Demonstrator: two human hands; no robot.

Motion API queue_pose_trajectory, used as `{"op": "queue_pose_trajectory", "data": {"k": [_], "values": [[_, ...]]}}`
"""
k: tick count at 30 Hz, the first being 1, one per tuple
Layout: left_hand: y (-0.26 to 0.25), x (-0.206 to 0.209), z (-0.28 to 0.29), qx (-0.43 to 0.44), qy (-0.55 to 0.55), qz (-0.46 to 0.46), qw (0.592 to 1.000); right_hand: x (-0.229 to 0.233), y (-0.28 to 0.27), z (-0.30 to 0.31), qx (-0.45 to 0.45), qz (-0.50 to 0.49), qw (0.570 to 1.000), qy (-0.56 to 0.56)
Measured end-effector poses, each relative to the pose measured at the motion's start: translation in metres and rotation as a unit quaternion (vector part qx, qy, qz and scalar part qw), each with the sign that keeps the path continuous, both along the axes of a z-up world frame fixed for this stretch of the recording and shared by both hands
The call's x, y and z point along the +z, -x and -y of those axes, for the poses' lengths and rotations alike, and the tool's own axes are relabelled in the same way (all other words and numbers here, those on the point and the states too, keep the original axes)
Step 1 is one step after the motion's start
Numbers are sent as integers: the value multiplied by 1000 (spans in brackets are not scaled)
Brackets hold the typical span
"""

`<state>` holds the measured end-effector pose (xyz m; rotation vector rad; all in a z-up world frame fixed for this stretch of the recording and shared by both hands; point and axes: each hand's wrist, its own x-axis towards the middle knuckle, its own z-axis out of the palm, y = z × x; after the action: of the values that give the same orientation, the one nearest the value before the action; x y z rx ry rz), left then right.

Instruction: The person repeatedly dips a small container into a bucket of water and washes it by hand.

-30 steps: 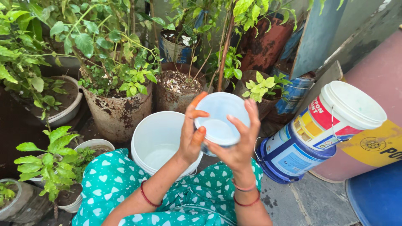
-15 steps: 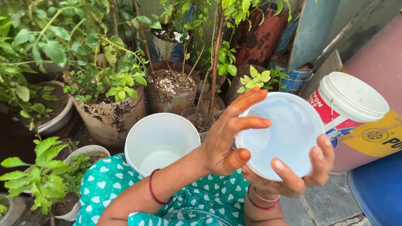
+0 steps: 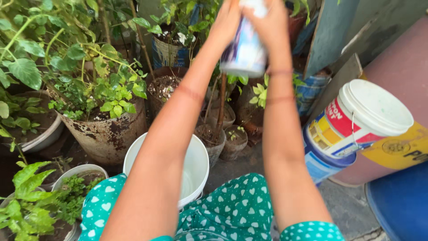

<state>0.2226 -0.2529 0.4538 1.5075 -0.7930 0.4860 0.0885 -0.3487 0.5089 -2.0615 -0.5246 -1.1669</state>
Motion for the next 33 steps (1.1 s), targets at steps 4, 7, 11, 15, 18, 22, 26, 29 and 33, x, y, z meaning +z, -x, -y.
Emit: {"op": "queue_pose_trajectory", "data": {"k": [4, 7, 11, 15, 18, 22, 26, 29, 33], "values": [[23, -119, -31, -92, 44, -144, 984, -83, 13, -13, -46, 57, 991, 108], [51, -200, -77, -77, 59, -134, 986, -153, 41, -58, -52, -29, 998, 33], [92, -319, -139, -39, 94, -252, 962, -229, 59, -115, 14, -127, 992, 10], [131, -424, -203, 20, 84, -364, 927, -337, 41, -146, 45, -369, 925, 83], [153, -454, -237, 30, 55, -445, 893, -427, 17, -167, 95, -494, 840, 201], [178, -461, -258, 117, -173, -461, 862, -488, 18, -190, 148, -563, 743, 330], [196, -476, -258, 123, -457, -496, 728, -517, 27, -207, 110, -587, 667, 446], [199, -492, -245, 109, -577, -418, 693, -515, 38, -217, 85, -567, 667, 476], [198, -520, -237, 113, -593, -378, 702, -484, 55, -239, 114, -562, 714, 402]]}}
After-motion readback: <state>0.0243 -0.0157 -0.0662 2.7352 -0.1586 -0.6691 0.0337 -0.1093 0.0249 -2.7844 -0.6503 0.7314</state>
